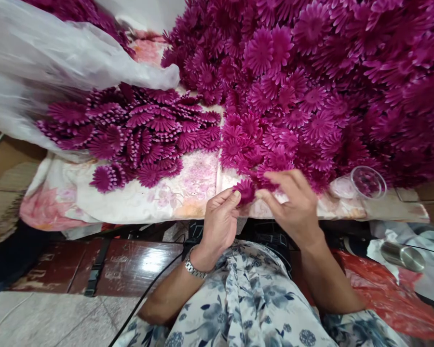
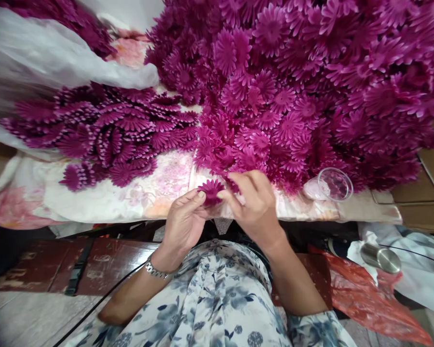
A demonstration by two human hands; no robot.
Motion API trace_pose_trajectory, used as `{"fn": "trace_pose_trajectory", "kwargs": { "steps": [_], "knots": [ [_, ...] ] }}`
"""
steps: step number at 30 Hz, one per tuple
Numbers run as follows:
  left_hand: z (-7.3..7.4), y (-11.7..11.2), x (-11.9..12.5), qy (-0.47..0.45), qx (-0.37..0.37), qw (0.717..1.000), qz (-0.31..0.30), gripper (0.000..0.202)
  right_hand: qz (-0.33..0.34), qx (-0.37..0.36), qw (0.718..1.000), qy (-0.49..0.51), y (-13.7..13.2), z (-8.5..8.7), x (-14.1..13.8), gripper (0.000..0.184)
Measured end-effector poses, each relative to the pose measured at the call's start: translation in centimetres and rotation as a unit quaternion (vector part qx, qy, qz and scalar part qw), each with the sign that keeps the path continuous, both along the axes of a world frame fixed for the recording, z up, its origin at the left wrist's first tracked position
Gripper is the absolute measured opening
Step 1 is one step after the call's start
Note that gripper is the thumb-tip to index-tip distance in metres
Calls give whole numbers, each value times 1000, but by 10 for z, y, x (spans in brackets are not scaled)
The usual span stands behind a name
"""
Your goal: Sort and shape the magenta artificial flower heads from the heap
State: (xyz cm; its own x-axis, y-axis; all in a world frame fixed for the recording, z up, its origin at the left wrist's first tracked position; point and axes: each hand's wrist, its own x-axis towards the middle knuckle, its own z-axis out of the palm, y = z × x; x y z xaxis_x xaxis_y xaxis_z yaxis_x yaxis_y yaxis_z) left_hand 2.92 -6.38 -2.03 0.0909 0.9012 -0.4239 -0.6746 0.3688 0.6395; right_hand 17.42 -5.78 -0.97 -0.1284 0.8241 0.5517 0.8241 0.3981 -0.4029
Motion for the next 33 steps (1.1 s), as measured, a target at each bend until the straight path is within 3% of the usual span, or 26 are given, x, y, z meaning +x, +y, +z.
{"fn": "trace_pose_trajectory", "kwargs": {
  "steps": [3, 11, 18, 24, 33],
  "knots": [
    [1, -3, 3, 0, 15, 999, -30, 14, 67, -39, 996, 48, -4, -7, -17, 8],
    [-4, -6, 2, 32, 22, 999, -1, 23, 93, -44, 989, 111, -3, -9, -21, 7],
    [-6, -5, 2, 48, 21, 999, 8, 21, 78, -37, 993, 79, -7, -11, -23, 9],
    [-1, -5, 2, 27, 27, 999, -4, 16, 79, -74, 990, 90, -6, -11, -23, 8],
    [-6, -7, 6, 50, 34, 998, 10, 23, 75, -35, 995, 55, -5, -18, -23, 12]
  ]
}}
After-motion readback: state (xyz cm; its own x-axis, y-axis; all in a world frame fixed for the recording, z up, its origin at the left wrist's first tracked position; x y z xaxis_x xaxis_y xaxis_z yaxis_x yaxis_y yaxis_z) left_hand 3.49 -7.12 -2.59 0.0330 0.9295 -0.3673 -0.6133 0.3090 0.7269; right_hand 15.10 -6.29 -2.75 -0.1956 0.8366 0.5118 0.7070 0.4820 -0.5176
